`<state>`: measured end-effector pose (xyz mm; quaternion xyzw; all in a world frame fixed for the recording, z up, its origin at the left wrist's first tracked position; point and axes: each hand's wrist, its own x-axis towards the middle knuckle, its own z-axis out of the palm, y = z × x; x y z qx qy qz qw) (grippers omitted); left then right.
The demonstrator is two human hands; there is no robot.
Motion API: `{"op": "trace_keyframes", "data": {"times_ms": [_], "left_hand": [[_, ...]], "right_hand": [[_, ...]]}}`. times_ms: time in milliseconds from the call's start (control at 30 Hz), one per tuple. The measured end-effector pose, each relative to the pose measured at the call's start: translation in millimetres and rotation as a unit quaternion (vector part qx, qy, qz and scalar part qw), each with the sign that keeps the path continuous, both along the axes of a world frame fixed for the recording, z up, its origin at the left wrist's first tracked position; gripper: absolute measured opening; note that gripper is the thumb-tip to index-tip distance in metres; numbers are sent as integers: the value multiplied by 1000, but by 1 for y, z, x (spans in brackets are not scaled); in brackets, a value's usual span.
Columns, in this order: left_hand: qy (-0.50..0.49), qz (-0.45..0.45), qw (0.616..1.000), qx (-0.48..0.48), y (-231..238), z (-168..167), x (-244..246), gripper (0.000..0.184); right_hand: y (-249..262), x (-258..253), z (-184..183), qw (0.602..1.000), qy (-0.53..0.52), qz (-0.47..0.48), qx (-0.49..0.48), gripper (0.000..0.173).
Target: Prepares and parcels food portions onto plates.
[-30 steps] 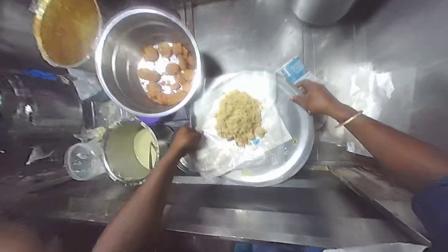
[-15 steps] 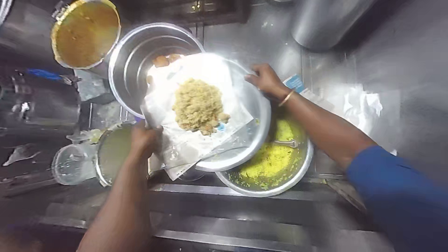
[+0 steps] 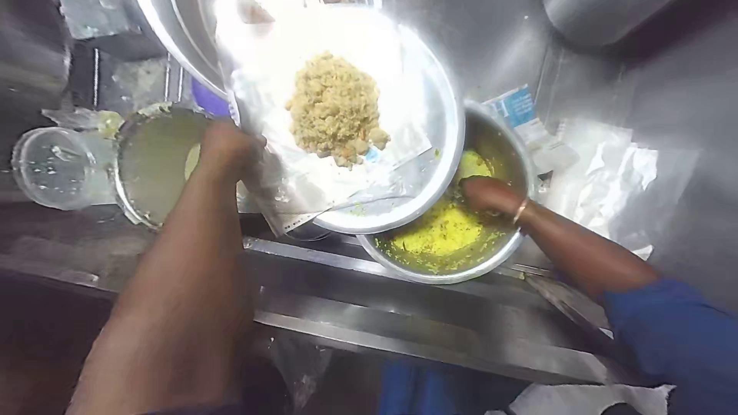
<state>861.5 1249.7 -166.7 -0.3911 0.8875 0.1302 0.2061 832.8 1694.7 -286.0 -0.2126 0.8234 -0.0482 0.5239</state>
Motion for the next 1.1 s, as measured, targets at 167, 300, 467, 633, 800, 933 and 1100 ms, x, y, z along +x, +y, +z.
{"op": "trace_keyframes", "data": {"times_ms": [167,300,467,633,800,933,1100], "left_hand": [[-7,-11,1000,9,-2,-5,1,49],[-4,-16,1000,3,-7,-8,-1,49],[-25,-16,1000,-4,-1,1,-4,53],[-36,-20,999,-1,-1,1,-1,48],[-69,-47,996,-25,0,4,-3,48],[-59,-38,997,-9,3,-3,-4,48],[-52,-52,997,7,15,2,-6,46]], "right_hand": [[-27,32,-25,998,-28,59,9,29],[-34,27,-45,988,82,51,-117,36],[-54,37,-22,958,98,185,-198,41],[-35,-10,36,970,106,214,35,25],[-1,11,29,978,29,171,116,22],[-9,59,-29,988,-35,147,10,30],[-14,37,3,971,-41,230,-60,31]]}}
